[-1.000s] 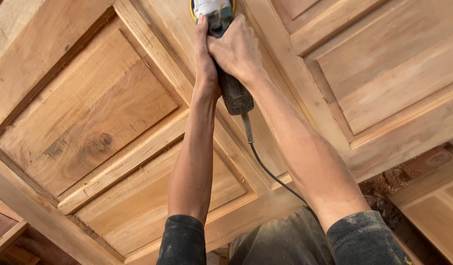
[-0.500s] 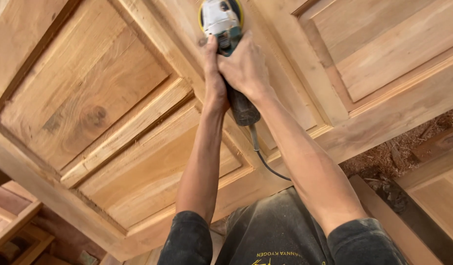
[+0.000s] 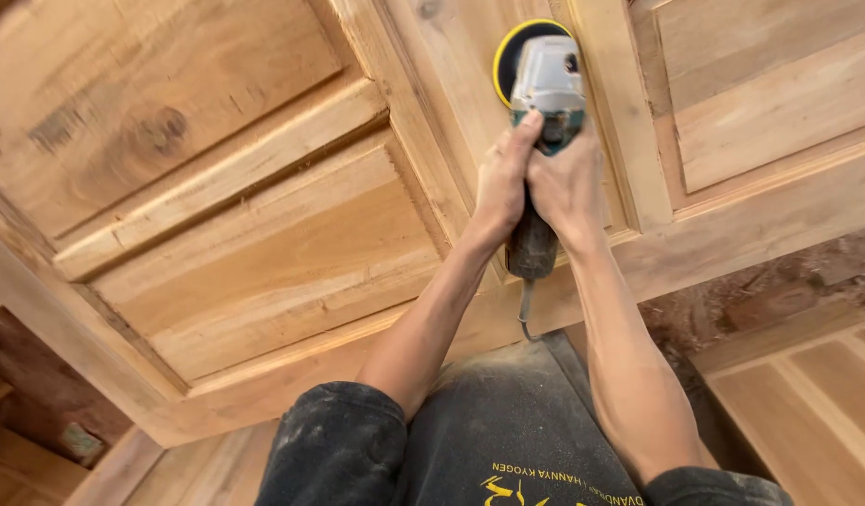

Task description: Sanding a wooden door using an angle grinder with a sanding attachment.

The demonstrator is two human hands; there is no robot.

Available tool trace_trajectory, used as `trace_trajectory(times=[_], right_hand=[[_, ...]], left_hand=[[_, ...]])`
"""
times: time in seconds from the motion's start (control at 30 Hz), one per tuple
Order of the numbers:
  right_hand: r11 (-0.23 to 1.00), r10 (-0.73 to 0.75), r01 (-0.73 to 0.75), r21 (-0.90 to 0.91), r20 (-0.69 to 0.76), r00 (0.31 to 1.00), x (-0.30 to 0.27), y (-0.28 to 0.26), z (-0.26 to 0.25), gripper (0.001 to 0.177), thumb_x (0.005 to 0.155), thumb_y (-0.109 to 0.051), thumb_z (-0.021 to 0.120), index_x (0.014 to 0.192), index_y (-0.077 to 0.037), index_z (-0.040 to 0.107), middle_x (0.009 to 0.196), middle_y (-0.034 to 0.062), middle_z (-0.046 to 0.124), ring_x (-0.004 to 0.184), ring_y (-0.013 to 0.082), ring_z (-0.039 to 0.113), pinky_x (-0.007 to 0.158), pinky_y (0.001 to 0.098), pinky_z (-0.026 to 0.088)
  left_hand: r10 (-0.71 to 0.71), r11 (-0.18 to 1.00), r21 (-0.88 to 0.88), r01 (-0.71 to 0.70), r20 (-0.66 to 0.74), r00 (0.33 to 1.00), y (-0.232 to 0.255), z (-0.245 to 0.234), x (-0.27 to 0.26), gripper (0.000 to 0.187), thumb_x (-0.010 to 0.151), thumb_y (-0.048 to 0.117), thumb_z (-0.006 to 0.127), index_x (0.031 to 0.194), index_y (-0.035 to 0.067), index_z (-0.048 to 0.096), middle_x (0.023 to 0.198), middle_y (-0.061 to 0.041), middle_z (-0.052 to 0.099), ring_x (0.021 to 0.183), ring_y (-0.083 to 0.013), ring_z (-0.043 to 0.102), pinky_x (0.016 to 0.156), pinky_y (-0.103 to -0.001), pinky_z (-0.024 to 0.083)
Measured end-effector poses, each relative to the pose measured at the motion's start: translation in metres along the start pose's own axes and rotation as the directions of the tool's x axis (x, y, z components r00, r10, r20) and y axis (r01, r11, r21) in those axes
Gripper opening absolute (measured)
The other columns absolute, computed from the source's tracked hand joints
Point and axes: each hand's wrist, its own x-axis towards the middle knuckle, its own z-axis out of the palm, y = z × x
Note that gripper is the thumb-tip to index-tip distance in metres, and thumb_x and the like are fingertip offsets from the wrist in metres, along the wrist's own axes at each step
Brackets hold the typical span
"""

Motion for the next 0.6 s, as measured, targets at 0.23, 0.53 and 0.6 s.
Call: trace_trajectory(times=[0.23, 0.53, 0.6], right_hand=[[0.998, -0.056, 0.054, -0.041, -0.052, 0.997, -0.043, 0.040, -0.018, 0.044, 0.085, -0.039, 0.072, 0.102, 0.001, 0.062, 0.087, 0.0273, 0.067, 0.090, 0.0410, 0.071, 0.068, 0.0344, 0.047], [0.997, 0.019, -0.019, -0.073, 0.009, 1.000, -0.070, 0.033, -0.010, 0.042, 0.081, -0.034, 0.073, 0.101, 0.002, 0.064, 0.088, 0.0280, 0.069, 0.090, 0.0402, 0.070, 0.063, 0.0377, 0.040], [0.997, -0.047, 0.048, -0.069, 0.009, 0.999, -0.052, 0.031, -0.002, 0.038, 0.082, -0.037, 0.075, 0.098, -0.003, 0.066, 0.081, 0.0237, 0.067, 0.079, 0.0341, 0.069, 0.063, 0.0347, 0.046]], left_hand=[[-0.046, 0.997, -0.058, 0.045, -0.021, 0.999, -0.036, 0.013, -0.036, 0.086, 0.076, 0.075, 0.051, 0.116, 0.000, 0.065, 0.117, -0.029, 0.068, 0.120, -0.0420, 0.060, 0.107, -0.054, 0.043], [-0.027, 0.996, -0.080, 0.026, -0.021, 0.999, -0.038, -0.007, -0.065, 0.087, 0.076, 0.077, 0.051, 0.116, 0.000, 0.065, 0.116, -0.031, 0.068, 0.122, -0.0438, 0.059, 0.108, -0.055, 0.042], [-0.024, 0.996, -0.088, 0.021, -0.035, 0.999, -0.025, -0.012, -0.049, 0.088, 0.076, 0.077, 0.051, 0.116, 0.000, 0.065, 0.116, -0.031, 0.068, 0.123, -0.0444, 0.059, 0.109, -0.056, 0.042]])
